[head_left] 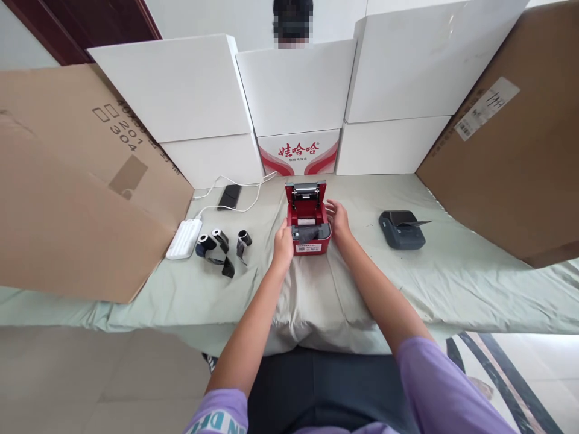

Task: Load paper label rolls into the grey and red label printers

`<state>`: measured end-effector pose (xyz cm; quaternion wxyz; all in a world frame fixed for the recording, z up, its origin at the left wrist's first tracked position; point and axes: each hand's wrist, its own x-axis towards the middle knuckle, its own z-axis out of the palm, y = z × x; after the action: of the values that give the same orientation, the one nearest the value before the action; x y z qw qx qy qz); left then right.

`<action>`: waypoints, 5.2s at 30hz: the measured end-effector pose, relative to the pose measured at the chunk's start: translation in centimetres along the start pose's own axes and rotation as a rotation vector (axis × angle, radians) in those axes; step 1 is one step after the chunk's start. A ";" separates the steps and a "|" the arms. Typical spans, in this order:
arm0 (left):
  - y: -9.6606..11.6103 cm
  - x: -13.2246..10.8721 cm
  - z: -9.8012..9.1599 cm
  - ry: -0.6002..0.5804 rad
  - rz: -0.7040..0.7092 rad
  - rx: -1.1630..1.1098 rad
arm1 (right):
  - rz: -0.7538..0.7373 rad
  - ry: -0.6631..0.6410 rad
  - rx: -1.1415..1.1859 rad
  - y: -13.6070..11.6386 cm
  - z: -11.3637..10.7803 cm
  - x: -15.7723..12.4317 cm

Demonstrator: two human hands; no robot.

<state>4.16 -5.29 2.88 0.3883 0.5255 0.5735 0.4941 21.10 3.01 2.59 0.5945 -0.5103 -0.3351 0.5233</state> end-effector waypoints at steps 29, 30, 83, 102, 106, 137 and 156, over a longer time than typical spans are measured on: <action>10.9 7.2 -0.2 -0.612 0.185 1.362 | -0.341 -0.115 0.060 3.0 1.9 4.8; 10.7 7.1 -0.5 -0.599 0.200 1.334 | -0.359 -0.128 0.072 2.9 1.9 4.8; 10.0 6.8 -1.4 -0.520 0.197 1.218 | -0.155 -0.414 0.397 1.9 1.7 4.0; 9.8 2.8 -22.2 0.217 -0.033 0.174 | -0.162 -0.351 0.331 2.4 1.9 4.5; 9.2 1.2 -23.3 0.189 -0.134 0.256 | -0.169 -0.346 0.322 2.5 2.0 4.6; 2.3 2.6 -23.2 0.043 -0.165 0.626 | -0.184 -0.368 0.299 2.7 1.9 4.9; 2.6 3.1 -18.9 -0.183 0.184 0.974 | -0.179 -0.368 0.324 2.6 2.1 4.9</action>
<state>-13.96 -5.29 9.59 0.1015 0.7353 0.6524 0.1533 19.54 8.07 -0.07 0.6415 -0.2728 -0.3931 0.5997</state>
